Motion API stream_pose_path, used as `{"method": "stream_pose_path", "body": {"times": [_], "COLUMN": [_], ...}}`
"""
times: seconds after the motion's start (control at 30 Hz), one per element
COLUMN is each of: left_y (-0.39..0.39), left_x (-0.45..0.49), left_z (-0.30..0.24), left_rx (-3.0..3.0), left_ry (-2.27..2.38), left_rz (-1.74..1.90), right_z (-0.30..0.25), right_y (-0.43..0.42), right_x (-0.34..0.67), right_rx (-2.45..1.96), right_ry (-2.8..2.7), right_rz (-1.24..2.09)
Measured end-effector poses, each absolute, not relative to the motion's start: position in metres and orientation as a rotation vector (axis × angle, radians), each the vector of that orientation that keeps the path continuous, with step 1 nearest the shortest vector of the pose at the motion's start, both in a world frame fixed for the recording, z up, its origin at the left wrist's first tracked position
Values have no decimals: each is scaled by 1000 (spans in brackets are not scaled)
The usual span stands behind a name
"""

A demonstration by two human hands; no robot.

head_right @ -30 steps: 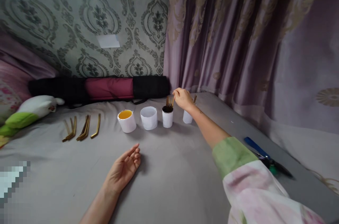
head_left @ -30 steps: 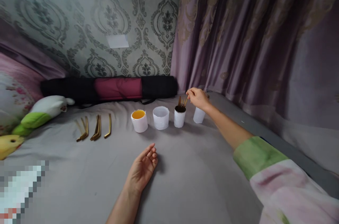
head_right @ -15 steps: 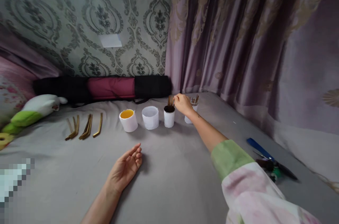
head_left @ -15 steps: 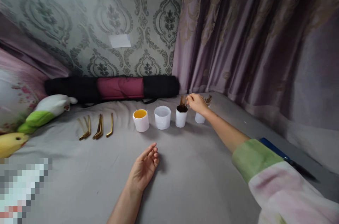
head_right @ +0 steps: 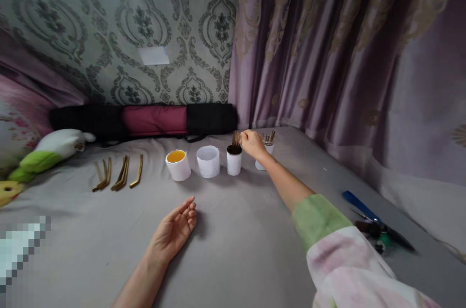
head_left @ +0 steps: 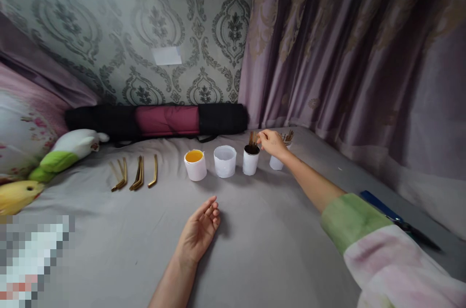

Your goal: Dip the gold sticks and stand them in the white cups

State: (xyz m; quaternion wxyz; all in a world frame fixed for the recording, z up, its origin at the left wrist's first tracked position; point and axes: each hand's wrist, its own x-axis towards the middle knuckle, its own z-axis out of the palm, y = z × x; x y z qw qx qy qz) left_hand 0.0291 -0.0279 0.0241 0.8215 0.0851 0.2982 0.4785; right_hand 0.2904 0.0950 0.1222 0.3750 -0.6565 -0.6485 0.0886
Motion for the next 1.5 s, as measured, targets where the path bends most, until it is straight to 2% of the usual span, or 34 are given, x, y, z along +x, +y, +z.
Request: {"method": "stream_pose_path", "body": {"times": [0.47, 1.5], "left_y": [-28, -27], "left_x": [30, 30], "left_z": [26, 25], "left_rx": [161, 148], "left_ry": [638, 648], "left_rz": [1012, 1029], "right_z": [122, 114], "right_y": [90, 74], "right_x": [295, 294], "right_rx": [-1665, -1521], "right_ry": [-1591, -1369], "right_rz": [307, 268]}}
